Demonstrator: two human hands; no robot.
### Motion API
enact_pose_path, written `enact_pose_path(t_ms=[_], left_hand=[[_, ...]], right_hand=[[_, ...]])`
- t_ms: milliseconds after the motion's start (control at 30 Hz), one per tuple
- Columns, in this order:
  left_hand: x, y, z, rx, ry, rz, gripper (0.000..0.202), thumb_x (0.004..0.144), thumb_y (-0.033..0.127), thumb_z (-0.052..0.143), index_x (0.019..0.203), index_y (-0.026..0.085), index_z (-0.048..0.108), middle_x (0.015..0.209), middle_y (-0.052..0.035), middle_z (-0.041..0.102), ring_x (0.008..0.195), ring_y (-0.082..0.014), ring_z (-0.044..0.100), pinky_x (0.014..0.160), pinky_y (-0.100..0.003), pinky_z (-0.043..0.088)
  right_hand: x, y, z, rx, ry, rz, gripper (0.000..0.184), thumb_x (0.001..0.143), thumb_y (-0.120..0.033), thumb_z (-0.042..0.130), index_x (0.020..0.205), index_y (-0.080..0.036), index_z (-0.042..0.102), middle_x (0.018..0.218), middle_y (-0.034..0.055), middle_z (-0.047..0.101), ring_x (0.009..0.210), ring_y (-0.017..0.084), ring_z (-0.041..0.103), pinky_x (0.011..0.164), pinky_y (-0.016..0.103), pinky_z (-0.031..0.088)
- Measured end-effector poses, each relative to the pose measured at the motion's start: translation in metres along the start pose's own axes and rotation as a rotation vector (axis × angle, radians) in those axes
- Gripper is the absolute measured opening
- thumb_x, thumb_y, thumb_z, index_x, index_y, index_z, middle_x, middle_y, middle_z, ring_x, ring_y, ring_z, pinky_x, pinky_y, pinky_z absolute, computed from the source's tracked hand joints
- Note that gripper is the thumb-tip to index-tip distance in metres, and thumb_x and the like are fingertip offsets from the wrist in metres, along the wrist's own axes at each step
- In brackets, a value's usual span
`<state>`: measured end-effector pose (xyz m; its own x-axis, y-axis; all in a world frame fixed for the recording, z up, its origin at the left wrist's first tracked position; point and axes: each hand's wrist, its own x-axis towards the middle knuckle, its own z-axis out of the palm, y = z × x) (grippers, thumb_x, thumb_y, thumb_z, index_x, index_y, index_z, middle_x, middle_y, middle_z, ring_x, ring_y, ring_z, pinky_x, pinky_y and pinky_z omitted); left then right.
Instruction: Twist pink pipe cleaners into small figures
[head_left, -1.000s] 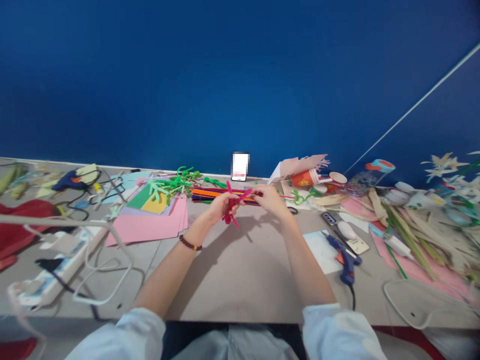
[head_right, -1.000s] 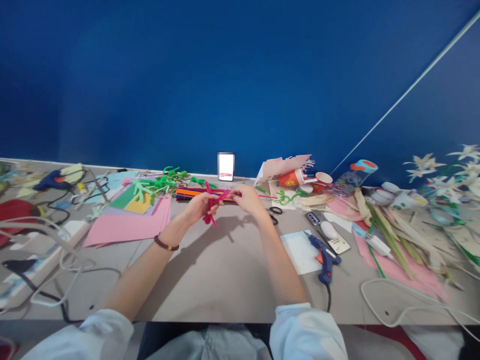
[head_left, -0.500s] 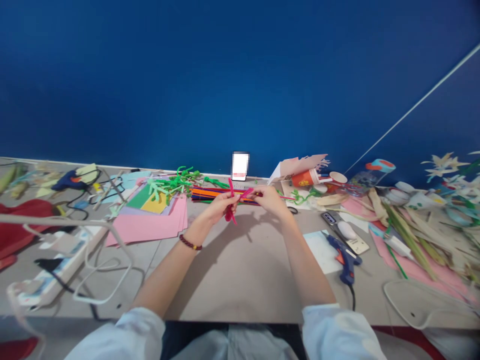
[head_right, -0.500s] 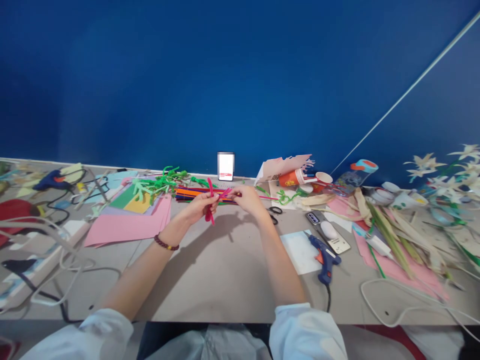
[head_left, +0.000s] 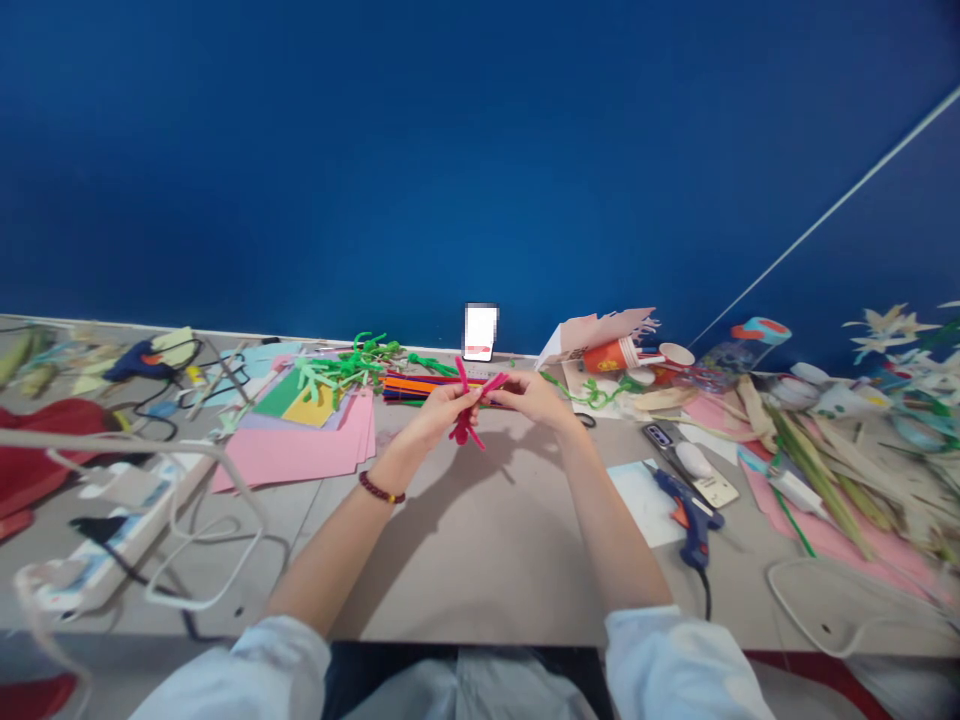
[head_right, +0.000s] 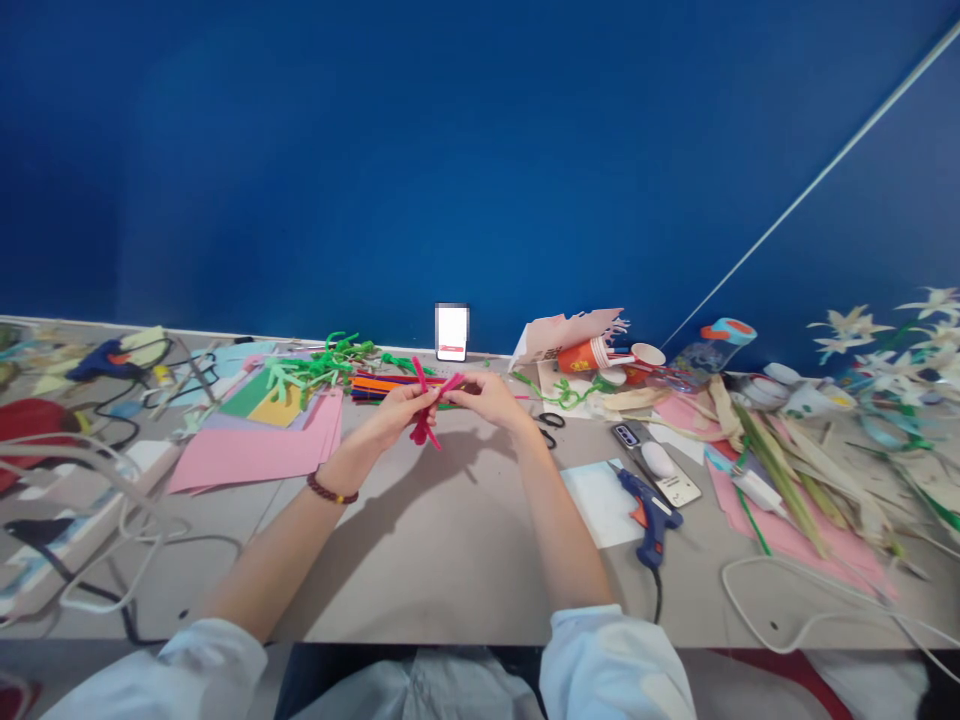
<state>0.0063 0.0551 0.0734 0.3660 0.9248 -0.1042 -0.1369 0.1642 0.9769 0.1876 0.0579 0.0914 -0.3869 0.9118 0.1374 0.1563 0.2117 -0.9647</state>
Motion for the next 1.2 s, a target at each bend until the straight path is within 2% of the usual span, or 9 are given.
enact_pose_path(t_ms=[267,400,567,833,1000,1200], left_hand=[[0.005,-0.002,-0.005,-0.109,0.014,-0.029,0.024,0.070,0.034,0.070,0.073,0.012,0.062,0.056,-0.0019,0.059,0.049,-0.0100,0.057,0.047,-0.020,0.043],[0.004,-0.002,-0.004,-0.105,0.006,0.019,0.029,0.068,0.039,0.073,0.075,0.013,0.061,0.055,0.0006,0.058,0.047,-0.0080,0.054,0.046,-0.019,0.042],[0.001,0.003,-0.002,-0.063,0.012,0.015,0.036,0.064,0.044,0.074,0.074,0.014,0.058,0.055,0.0014,0.056,0.050,-0.0092,0.056,0.042,-0.017,0.038],[-0.003,0.008,0.002,-0.043,0.063,0.062,0.030,0.068,0.039,0.073,0.075,0.013,0.061,0.055,0.0018,0.057,0.048,-0.0069,0.053,0.047,-0.018,0.043],[-0.002,0.007,0.001,-0.060,0.038,0.024,0.034,0.064,0.042,0.075,0.074,0.014,0.059,0.054,0.0024,0.056,0.049,-0.0083,0.055,0.042,-0.017,0.039],[-0.004,0.009,-0.003,0.051,-0.025,0.021,0.033,0.067,0.043,0.072,0.075,0.014,0.059,0.054,0.0024,0.054,0.047,-0.0080,0.054,0.038,-0.016,0.036]], right_hand=[[0.001,0.001,0.002,0.041,0.105,0.044,0.025,0.069,-0.040,0.068,0.078,-0.016,0.066,0.068,0.0006,0.062,0.058,0.011,0.055,0.053,0.022,0.045],[-0.001,-0.007,0.006,0.040,0.123,0.036,0.027,0.070,-0.040,0.068,0.080,-0.016,0.066,0.061,-0.0017,0.058,0.046,0.007,0.046,0.044,0.021,0.040],[-0.004,-0.016,0.010,0.028,0.123,0.046,0.028,0.068,-0.041,0.069,0.080,-0.016,0.066,0.058,-0.0016,0.058,0.043,0.007,0.045,0.039,0.021,0.038],[0.002,-0.003,0.013,0.033,0.162,0.000,0.030,0.068,-0.042,0.069,0.081,-0.015,0.067,0.071,0.0025,0.064,0.047,0.008,0.049,0.042,0.020,0.042],[0.001,-0.004,0.008,-0.026,0.151,-0.017,0.023,0.070,-0.037,0.068,0.080,-0.016,0.069,0.076,0.0027,0.062,0.053,0.009,0.052,0.046,0.021,0.044],[-0.001,-0.003,0.001,-0.066,0.091,-0.023,0.017,0.068,-0.032,0.069,0.074,-0.016,0.068,0.078,0.0040,0.065,0.072,0.015,0.061,0.066,0.027,0.050]])
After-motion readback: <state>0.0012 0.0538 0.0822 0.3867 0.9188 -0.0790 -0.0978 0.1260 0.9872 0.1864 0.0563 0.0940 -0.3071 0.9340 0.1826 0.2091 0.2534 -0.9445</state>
